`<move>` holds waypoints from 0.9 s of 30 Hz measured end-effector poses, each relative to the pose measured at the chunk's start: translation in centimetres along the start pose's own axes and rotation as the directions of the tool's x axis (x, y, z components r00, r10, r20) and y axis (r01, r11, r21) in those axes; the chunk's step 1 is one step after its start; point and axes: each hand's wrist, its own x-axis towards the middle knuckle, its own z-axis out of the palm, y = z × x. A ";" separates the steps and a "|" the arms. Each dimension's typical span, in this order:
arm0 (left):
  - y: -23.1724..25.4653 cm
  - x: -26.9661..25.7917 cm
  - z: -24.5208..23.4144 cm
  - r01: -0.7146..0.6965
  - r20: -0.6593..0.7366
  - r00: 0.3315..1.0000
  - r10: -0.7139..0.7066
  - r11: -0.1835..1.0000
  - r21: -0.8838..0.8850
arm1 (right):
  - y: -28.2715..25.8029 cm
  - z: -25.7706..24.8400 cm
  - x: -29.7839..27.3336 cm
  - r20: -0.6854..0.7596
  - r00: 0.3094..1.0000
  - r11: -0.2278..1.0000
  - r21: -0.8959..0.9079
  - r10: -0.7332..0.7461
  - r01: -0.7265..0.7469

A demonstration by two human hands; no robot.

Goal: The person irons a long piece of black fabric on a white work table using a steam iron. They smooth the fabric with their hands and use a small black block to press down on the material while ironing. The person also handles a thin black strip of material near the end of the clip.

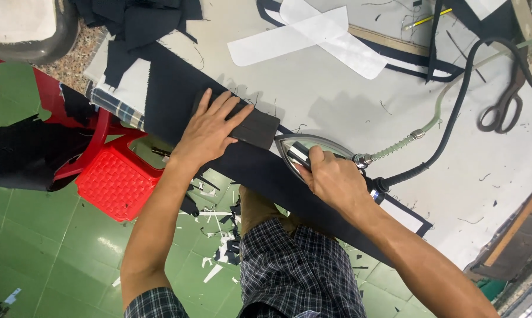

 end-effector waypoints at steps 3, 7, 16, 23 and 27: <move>1.3 0.6 -2.1 0.066 0.096 0.993 -0.069 0.997 0.034 | 0.1 0.0 0.2 -0.003 1.000 1.000 0.011 0.000 0.000; 3.1 1.2 -2.8 0.143 0.171 0.974 -0.149 0.989 0.046 | 0.0 -1.2 0.1 0.048 0.999 0.994 0.108 0.022 -0.027; 1.8 1.5 -0.5 0.205 0.211 0.954 -0.212 0.977 0.054 | 1.4 0.3 -1.5 0.190 0.978 0.982 0.155 0.080 -0.111; 1.3 1.3 -1.6 0.193 0.181 0.966 -0.187 0.981 -0.016 | 1.3 0.2 -1.6 0.192 0.976 0.978 0.159 0.104 -0.135; -1.2 1.2 -2.7 0.226 0.126 0.967 -0.222 0.974 -0.016 | 1.0 -0.6 -1.5 0.219 0.969 0.972 0.173 0.117 -0.157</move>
